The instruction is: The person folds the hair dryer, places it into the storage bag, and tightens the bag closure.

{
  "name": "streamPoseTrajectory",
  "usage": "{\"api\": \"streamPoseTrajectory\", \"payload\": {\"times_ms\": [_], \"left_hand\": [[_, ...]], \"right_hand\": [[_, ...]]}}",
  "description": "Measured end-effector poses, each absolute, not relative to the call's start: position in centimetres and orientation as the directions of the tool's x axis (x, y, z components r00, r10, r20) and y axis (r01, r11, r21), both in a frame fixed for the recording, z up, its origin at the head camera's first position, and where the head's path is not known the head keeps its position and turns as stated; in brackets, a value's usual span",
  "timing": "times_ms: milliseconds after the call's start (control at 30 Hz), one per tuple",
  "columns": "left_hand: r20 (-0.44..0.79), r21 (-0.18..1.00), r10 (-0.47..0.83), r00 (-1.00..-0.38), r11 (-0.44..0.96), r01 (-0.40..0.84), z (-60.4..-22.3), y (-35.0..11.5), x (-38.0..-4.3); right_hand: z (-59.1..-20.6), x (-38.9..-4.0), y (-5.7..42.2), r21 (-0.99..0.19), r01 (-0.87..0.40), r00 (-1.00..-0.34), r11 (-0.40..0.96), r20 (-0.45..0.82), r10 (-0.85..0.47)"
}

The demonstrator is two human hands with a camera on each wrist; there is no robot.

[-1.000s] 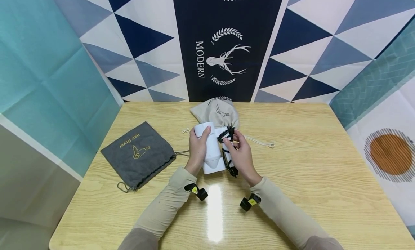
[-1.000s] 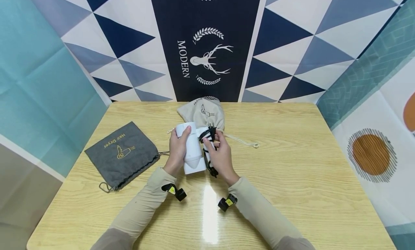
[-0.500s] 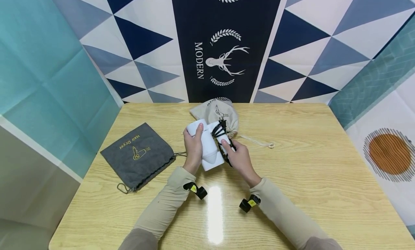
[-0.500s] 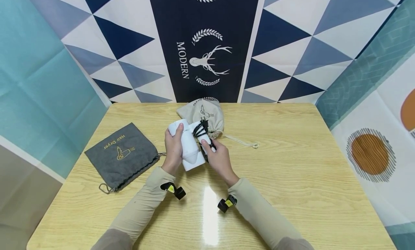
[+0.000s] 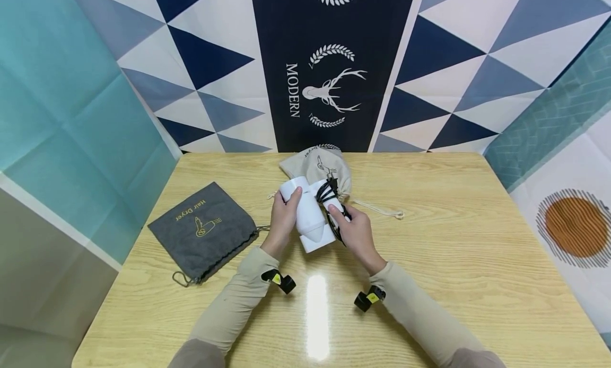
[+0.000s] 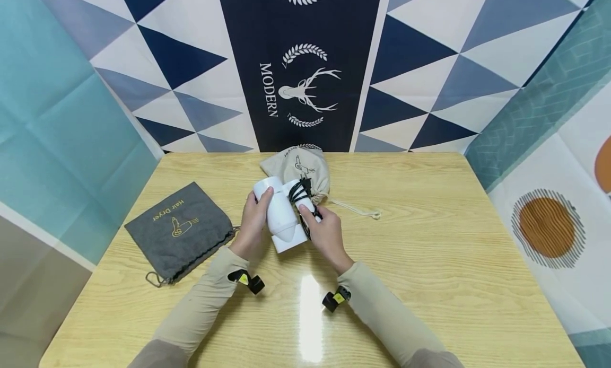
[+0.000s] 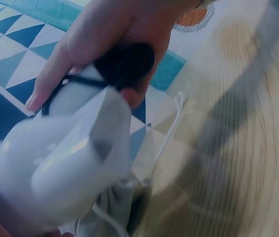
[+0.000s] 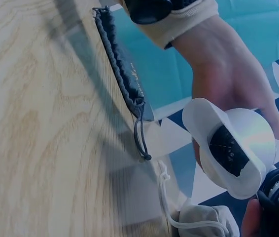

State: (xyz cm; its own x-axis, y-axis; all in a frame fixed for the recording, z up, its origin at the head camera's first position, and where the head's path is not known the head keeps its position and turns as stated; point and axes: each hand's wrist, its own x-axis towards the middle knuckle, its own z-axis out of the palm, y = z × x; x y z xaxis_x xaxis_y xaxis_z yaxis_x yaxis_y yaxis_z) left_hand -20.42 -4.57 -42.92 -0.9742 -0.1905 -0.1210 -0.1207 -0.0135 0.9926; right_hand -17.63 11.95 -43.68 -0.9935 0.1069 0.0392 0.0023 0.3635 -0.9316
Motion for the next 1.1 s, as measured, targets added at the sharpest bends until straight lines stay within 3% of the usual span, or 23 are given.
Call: {"api": "streamPoseTrajectory", "payload": {"times_ms": [333,700,1100], "left_hand": [[-0.133,0.948,0.017,-0.991,0.293,-0.122,-43.0,-7.5,-20.3],[-0.191,0.878,0.167,-0.967,0.47,-0.092,-43.0,-10.8,-20.7],[-0.289,0.72,0.173,-0.942,0.687,-0.095,-43.4,-14.8,-20.8]], "right_hand": [[-43.2,-17.6,12.7,-0.916,0.02,-0.995,0.4,0.021,0.099],[-43.0,-17.6,13.5,-0.917,0.022,-0.995,0.399,0.018,0.097],[-43.1,-17.7,14.3,-0.922,0.032,-0.994,0.386,0.011,0.108]]}}
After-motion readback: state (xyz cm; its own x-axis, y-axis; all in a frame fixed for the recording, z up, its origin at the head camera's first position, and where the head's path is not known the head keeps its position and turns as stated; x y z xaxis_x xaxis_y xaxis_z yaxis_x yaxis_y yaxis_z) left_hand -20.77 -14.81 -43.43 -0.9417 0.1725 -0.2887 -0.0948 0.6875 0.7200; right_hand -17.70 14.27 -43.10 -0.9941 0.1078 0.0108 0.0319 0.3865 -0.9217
